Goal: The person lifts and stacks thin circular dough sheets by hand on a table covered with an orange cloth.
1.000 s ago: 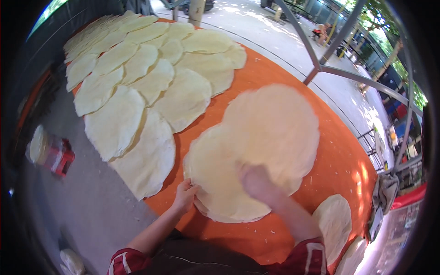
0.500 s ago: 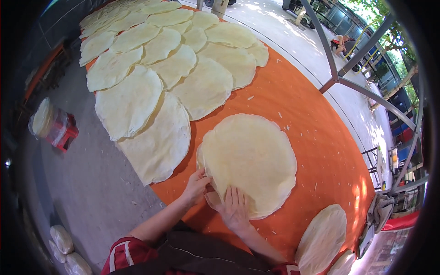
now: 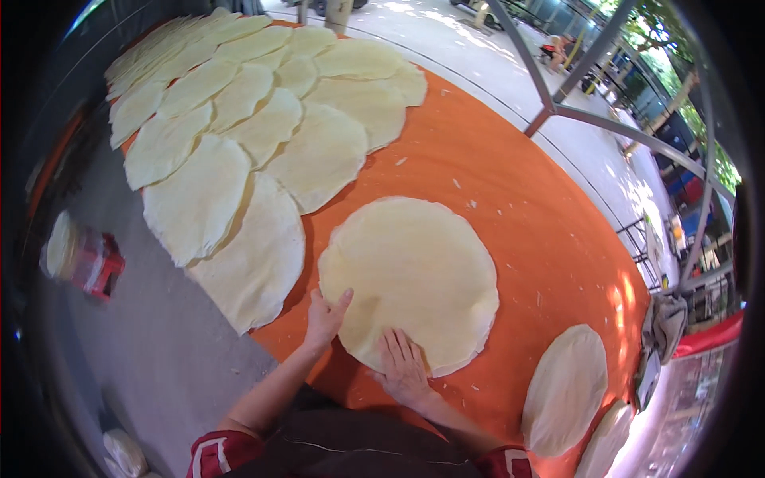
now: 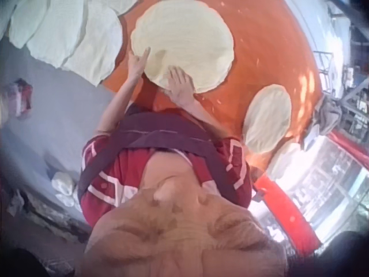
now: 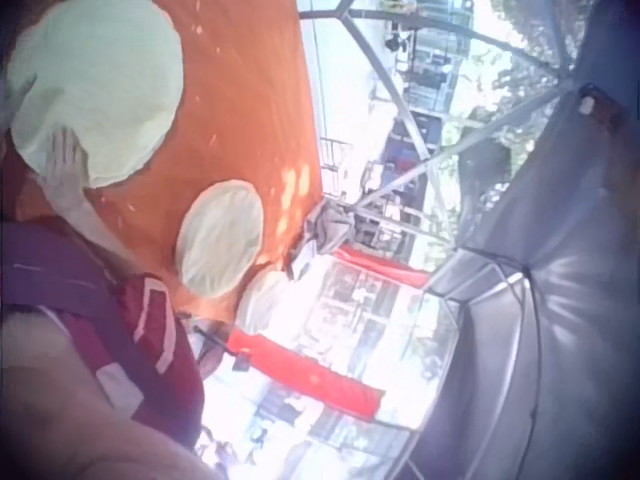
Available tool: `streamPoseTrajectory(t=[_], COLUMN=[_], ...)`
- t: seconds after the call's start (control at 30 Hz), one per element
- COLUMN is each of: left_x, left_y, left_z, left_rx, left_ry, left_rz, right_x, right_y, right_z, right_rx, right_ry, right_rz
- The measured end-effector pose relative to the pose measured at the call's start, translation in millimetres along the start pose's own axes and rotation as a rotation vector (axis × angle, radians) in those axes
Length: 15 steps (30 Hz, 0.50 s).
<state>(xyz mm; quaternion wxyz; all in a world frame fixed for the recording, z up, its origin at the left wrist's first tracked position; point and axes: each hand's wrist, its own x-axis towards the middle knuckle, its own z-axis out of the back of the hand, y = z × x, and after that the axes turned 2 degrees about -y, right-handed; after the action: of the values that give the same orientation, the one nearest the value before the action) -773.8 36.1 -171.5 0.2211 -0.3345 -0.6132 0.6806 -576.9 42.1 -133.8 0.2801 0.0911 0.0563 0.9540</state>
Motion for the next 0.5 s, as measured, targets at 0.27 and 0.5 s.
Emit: streamPoseTrajectory(t=[0.27,0.5], left_x=[0.9,-22.3], left_y=[6.7,-37.0], left_z=[-6.5,29.4], left_rx=[0.519,0.493], left_ry=[-0.178,-0.087], left_rz=[-0.037,-0.021], right_x=[-17.9,-29.1], right_y=[-41.8,-82.0], right_z=[26.8,28.4], right_rx=[-0.057,0.464], right_ry=[-0.063,-0.066], right_rz=[-0.163,-0.4])
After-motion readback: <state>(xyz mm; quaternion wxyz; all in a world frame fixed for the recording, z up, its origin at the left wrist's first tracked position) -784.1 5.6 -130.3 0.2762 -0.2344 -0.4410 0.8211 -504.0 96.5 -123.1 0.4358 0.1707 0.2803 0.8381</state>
